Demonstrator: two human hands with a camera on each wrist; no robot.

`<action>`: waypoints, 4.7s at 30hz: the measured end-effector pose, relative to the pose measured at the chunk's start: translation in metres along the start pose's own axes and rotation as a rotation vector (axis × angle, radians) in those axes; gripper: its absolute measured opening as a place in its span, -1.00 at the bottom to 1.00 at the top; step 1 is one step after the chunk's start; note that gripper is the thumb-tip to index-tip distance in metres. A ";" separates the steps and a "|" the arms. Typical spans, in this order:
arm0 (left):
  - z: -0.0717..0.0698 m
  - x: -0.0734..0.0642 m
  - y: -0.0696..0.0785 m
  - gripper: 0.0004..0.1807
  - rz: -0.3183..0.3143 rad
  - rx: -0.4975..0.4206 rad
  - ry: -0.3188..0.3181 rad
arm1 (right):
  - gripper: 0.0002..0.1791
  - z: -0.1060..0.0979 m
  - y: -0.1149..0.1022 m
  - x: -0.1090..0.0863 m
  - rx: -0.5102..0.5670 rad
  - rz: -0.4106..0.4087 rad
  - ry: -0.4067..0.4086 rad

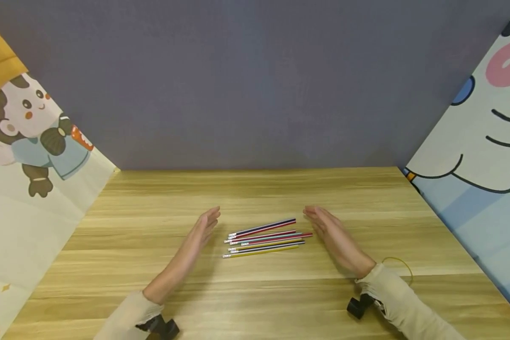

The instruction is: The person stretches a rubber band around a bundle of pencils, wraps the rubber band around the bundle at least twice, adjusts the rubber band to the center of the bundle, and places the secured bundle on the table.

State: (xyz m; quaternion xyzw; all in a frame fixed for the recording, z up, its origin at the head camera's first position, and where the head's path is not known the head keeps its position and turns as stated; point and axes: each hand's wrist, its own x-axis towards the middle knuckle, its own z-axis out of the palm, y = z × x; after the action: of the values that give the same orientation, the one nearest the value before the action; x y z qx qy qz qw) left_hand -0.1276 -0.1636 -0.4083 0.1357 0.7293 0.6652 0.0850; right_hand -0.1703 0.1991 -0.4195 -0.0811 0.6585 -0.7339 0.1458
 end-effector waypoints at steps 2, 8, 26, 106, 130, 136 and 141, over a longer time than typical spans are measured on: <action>0.002 0.003 -0.002 -0.29 -0.007 -0.086 -0.010 | -0.20 0.002 0.004 0.004 0.056 -0.003 0.014; 0.010 0.009 -0.010 -0.23 -0.080 -0.246 -0.020 | -0.16 0.006 0.015 0.011 0.189 -0.029 0.045; 0.030 0.011 -0.013 -0.18 -0.176 -0.141 -0.013 | -0.29 0.031 0.013 0.000 0.040 0.071 -0.003; 0.046 0.011 -0.005 -0.43 -0.155 -0.079 0.219 | -0.42 0.042 0.004 -0.016 -0.244 0.123 -0.065; 0.040 0.005 0.021 -0.29 0.251 1.168 -0.311 | -0.16 0.039 -0.022 -0.027 -1.191 -0.092 -0.308; 0.043 0.009 0.020 -0.26 0.218 1.245 -0.336 | -0.22 0.041 -0.020 -0.024 -1.214 -0.108 -0.301; 0.042 0.010 0.020 -0.25 0.196 1.254 -0.351 | -0.23 0.042 -0.016 -0.021 -1.261 -0.126 -0.305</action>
State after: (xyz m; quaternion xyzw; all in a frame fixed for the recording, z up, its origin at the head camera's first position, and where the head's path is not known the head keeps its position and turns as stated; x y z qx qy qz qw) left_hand -0.1229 -0.1187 -0.3924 0.3318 0.9382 0.0870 0.0463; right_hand -0.1389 0.1682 -0.3968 -0.2929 0.9287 -0.1943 0.1186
